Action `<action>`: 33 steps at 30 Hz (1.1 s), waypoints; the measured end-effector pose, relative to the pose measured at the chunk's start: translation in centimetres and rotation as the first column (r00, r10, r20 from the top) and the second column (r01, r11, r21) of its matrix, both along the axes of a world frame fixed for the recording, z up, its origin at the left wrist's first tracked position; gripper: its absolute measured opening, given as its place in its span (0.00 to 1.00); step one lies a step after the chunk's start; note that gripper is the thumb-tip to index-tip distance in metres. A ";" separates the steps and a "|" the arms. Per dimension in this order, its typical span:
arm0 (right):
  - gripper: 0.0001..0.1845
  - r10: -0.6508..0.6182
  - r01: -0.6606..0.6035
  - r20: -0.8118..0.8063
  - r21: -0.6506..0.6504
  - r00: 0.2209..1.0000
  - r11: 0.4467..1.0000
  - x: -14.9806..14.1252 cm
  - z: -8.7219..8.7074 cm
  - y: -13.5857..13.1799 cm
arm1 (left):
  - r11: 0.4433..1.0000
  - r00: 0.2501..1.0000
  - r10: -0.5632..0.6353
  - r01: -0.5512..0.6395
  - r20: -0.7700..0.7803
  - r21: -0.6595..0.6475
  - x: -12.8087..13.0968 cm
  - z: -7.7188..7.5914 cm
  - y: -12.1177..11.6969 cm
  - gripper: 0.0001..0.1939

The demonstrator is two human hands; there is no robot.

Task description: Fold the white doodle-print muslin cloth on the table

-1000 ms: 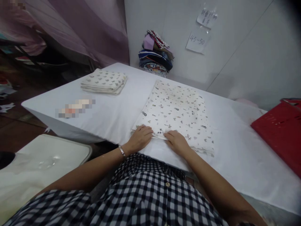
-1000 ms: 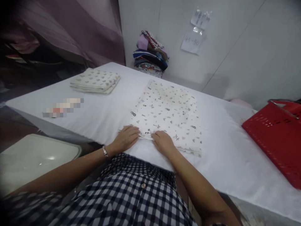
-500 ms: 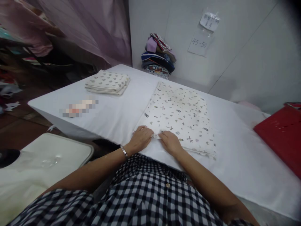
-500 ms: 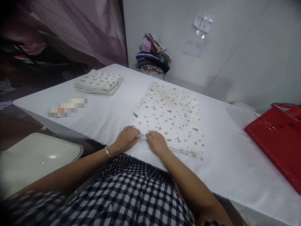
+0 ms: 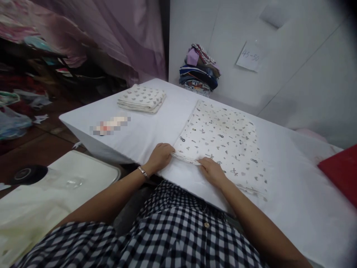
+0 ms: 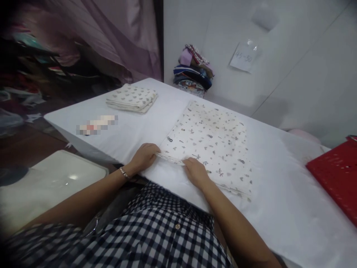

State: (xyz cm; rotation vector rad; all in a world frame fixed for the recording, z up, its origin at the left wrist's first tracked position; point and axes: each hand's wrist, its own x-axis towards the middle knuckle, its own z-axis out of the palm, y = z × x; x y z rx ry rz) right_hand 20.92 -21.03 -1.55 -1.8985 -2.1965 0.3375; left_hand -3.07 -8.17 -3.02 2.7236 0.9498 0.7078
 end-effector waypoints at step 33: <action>0.18 -0.024 0.017 -0.086 -0.076 0.996 0.997 0.2 0.3 1.0 | 0.931 0.966 -0.247 0.258 -0.074 0.257 1.9 0.0 -0.9 0.07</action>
